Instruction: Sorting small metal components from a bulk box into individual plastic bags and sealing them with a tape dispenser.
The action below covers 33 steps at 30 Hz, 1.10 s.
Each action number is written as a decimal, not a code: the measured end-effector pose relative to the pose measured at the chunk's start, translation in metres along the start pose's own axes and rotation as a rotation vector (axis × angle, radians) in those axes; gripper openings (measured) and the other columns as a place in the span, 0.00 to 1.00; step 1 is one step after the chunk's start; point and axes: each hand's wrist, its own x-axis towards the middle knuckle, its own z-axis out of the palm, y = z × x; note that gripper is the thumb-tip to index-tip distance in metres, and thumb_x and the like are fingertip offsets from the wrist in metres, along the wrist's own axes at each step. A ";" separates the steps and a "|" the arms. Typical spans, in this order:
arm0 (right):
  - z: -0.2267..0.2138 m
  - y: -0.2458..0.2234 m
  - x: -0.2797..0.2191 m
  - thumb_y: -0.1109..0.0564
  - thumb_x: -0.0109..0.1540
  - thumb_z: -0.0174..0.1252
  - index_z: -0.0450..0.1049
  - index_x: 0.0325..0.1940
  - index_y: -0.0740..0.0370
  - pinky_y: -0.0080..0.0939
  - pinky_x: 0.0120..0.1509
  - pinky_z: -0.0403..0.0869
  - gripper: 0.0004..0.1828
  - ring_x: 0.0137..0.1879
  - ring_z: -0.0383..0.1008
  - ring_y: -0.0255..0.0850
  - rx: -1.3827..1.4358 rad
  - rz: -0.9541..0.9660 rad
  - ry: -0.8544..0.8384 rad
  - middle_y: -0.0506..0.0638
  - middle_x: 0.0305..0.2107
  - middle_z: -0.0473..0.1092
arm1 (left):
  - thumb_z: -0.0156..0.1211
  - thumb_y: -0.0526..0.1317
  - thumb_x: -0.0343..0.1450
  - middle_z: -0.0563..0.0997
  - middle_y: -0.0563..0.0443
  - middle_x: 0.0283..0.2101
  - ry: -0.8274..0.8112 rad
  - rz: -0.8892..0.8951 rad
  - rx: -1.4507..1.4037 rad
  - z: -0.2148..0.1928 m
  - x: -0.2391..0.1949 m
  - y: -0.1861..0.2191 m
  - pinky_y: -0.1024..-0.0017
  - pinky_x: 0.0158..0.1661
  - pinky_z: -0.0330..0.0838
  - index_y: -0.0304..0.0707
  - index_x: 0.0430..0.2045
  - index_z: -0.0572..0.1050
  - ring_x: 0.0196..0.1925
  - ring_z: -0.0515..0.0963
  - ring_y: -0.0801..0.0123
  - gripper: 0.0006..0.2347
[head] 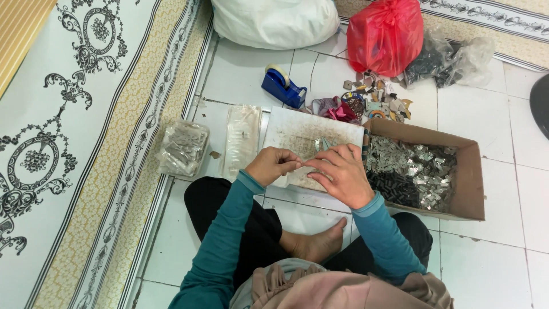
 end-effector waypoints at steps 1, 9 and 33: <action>0.000 0.003 -0.001 0.40 0.66 0.60 0.79 0.45 0.42 0.50 0.61 0.59 0.10 0.51 0.69 0.41 0.000 -0.001 -0.001 0.38 0.41 0.73 | 0.64 0.35 0.70 0.82 0.45 0.26 0.001 0.000 -0.001 -0.001 0.000 0.002 0.73 0.30 0.74 0.30 0.36 0.83 0.25 0.76 0.72 0.07; -0.007 0.007 0.012 0.43 0.62 0.65 0.78 0.36 0.43 0.52 0.61 0.60 0.07 0.58 0.67 0.48 0.012 0.035 0.021 0.42 0.47 0.69 | 0.64 0.36 0.71 0.81 0.47 0.24 0.033 0.094 0.046 -0.020 -0.002 0.036 0.75 0.28 0.75 0.32 0.36 0.84 0.24 0.76 0.74 0.07; -0.015 -0.001 0.019 0.50 0.63 0.67 0.81 0.37 0.49 0.47 0.54 0.67 0.04 0.47 0.70 0.47 0.041 -0.016 0.086 0.44 0.37 0.72 | 0.57 0.40 0.70 0.82 0.45 0.29 0.197 -0.053 0.708 -0.009 0.003 0.094 0.60 0.32 0.79 0.39 0.35 0.78 0.31 0.85 0.56 0.06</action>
